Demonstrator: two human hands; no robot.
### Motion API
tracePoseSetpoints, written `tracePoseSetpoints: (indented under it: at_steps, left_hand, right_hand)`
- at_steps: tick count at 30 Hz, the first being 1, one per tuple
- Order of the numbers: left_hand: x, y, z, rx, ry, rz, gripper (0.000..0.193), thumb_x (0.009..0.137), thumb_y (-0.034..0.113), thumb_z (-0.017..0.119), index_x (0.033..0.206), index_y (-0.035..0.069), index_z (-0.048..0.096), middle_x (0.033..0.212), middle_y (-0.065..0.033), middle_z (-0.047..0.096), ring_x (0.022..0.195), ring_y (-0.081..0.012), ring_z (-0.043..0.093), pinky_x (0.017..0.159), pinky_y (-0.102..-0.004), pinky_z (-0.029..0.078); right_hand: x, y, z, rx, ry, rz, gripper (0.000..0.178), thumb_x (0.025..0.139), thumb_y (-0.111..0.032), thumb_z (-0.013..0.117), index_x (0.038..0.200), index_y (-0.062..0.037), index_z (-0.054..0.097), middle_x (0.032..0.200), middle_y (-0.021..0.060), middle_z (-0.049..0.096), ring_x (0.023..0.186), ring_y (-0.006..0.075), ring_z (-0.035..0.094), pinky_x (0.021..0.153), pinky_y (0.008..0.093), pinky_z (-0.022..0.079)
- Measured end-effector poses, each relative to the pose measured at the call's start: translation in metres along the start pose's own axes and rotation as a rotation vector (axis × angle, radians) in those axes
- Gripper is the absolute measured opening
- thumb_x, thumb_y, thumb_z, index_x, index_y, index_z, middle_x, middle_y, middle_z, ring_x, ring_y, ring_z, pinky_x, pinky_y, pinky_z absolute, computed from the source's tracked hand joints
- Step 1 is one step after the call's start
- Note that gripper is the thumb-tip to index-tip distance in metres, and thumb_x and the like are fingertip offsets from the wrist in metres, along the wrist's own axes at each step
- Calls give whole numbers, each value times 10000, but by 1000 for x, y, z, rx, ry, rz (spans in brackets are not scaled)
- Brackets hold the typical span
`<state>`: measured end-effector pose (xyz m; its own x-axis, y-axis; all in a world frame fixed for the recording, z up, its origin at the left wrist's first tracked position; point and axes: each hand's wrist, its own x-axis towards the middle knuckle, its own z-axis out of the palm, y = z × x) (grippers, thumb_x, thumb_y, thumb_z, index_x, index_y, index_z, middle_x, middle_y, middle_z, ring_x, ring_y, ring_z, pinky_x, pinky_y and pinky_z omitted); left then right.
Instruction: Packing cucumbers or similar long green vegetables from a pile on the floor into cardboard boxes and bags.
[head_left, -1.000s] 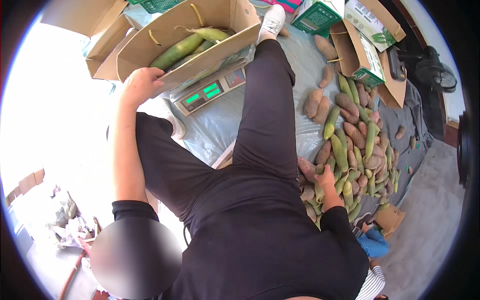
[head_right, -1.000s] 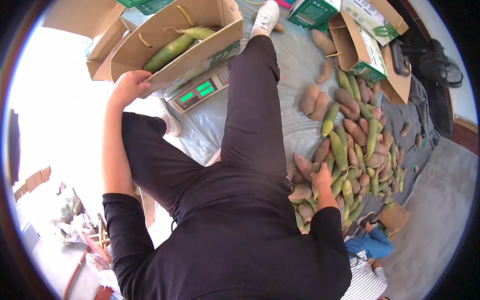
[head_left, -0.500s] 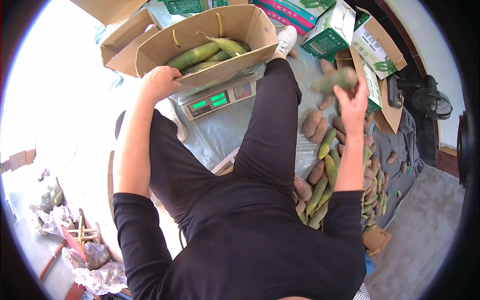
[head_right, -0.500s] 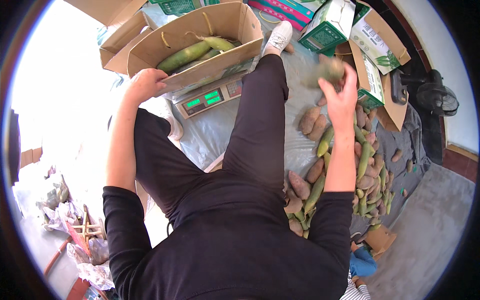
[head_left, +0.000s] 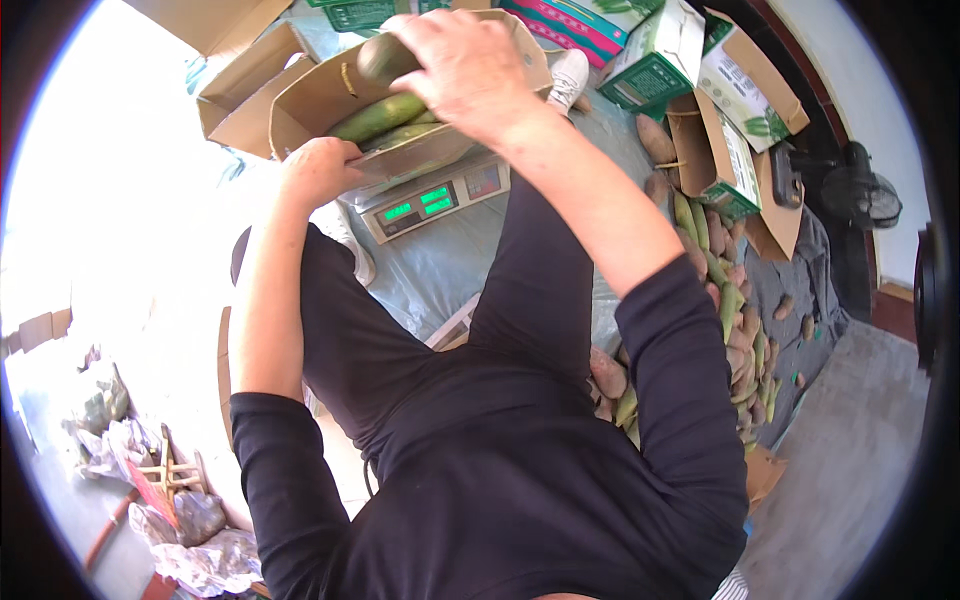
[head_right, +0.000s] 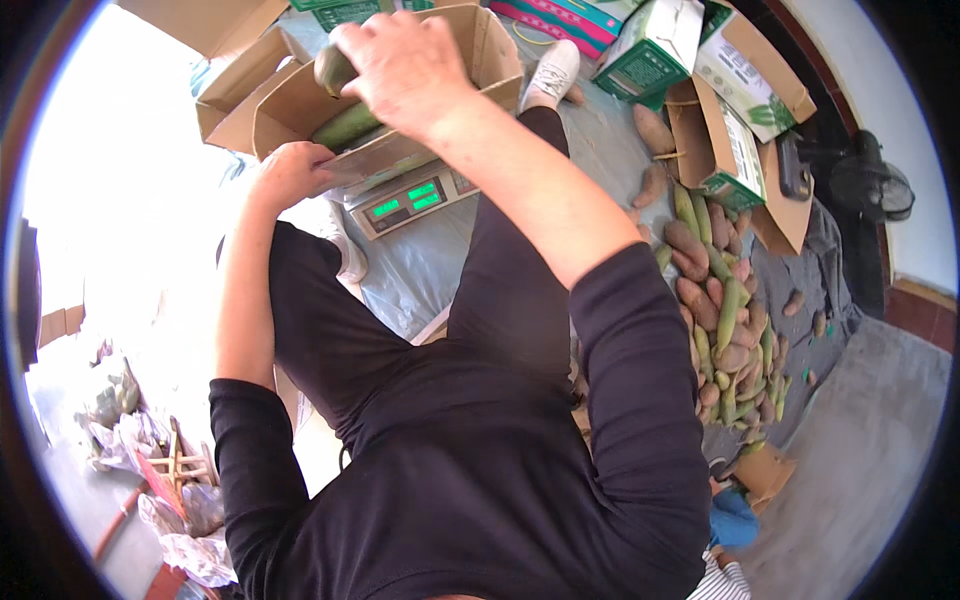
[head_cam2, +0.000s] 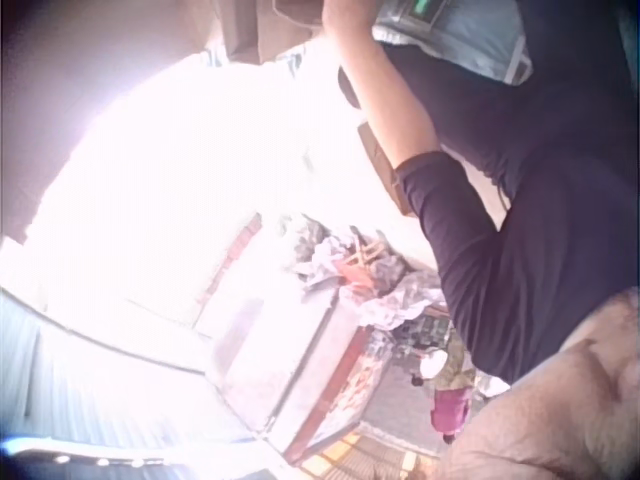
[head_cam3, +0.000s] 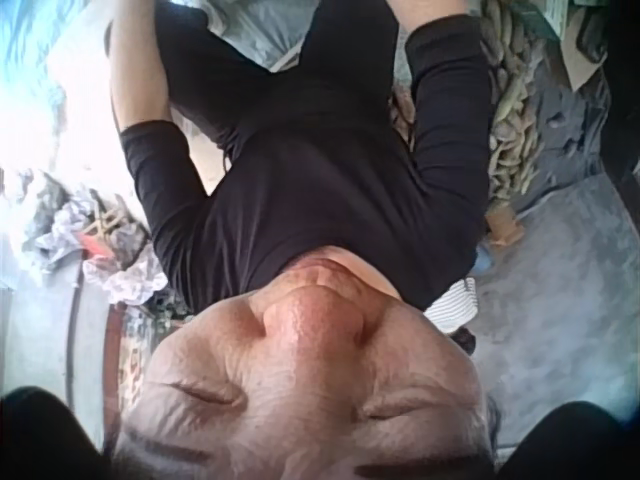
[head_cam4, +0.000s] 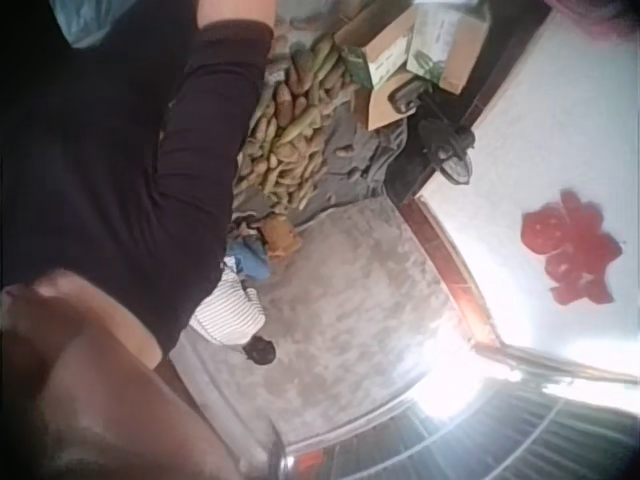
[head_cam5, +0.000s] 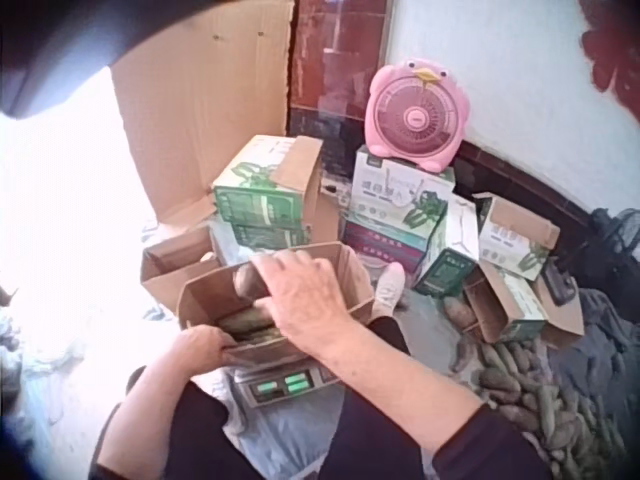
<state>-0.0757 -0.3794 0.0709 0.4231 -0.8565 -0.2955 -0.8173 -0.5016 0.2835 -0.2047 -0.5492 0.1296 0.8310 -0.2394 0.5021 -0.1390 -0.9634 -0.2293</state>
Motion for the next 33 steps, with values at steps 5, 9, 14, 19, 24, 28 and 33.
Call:
tracePoseSetpoints:
  at_steps: [5, 9, 14, 19, 24, 28, 33]
  left_hand:
    - [-3, -14, 0, -38, -23, 37, 283, 697, 180, 627, 950, 62, 671, 856, -189, 638, 829, -340, 612, 768, -418, 471]
    - [-6, -13, -6, -107, -8, 45, 264, 716, 112, 620, 968, 41, 656, 853, -182, 638, 809, -330, 614, 739, -390, 467]
    - [-3, -8, -5, -141, -46, 8, 291, 724, 111, 620, 1003, 32, 643, 868, -176, 649, 815, -287, 632, 741, -365, 467]
    - [0, -11, -5, -105, -53, 35, 342, 755, 116, 610, 1081, 12, 615, 945, -165, 661, 885, -269, 636, 797, -350, 465]
    - [4, 4, -3, -90, -105, 38, 343, 768, 93, 604, 1098, 2, 603, 991, -160, 659, 915, -243, 638, 810, -335, 465]
    - [-9, -16, -12, -80, -95, -38, 337, 782, 54, 593, 1111, -19, 593, 995, -152, 661, 917, -209, 630, 815, -318, 463]
    - [23, 5, 21, -204, -180, 38, 342, 784, 49, 588, 1119, -22, 589, 974, -146, 662, 897, -194, 620, 819, -314, 458]
  right_hand:
    - [-32, 29, 7, 312, -13, 138, 438, 729, -341, 680, 1095, -119, 590, 1008, 112, 613, 990, 296, 566, 813, 428, 455]
    - [-94, 98, -24, 481, -39, 418, 314, 789, -167, 652, 1069, -45, 578, 940, 88, 611, 851, 203, 591, 747, 318, 471]
    - [-233, 163, -46, 430, -65, 911, 352, 800, -210, 638, 1101, -34, 589, 1051, 138, 636, 979, 225, 607, 833, 322, 473]
    - [-398, 178, -39, 258, -163, 1167, 329, 768, -214, 657, 1043, -37, 614, 989, 157, 647, 936, 265, 618, 817, 348, 476]
    - [-538, 129, -12, 72, -398, 1443, 253, 745, -225, 662, 940, -64, 659, 932, 167, 655, 904, 322, 619, 808, 374, 481]
    - [-542, 68, 21, -121, -1224, 939, 253, 831, -265, 560, 960, -73, 663, 950, 148, 660, 933, 284, 622, 807, 369, 488]
    - [-718, 52, 0, 345, -288, 982, 273, 845, -134, 442, 1033, -68, 628, 1015, 171, 630, 951, 286, 611, 831, 375, 475]
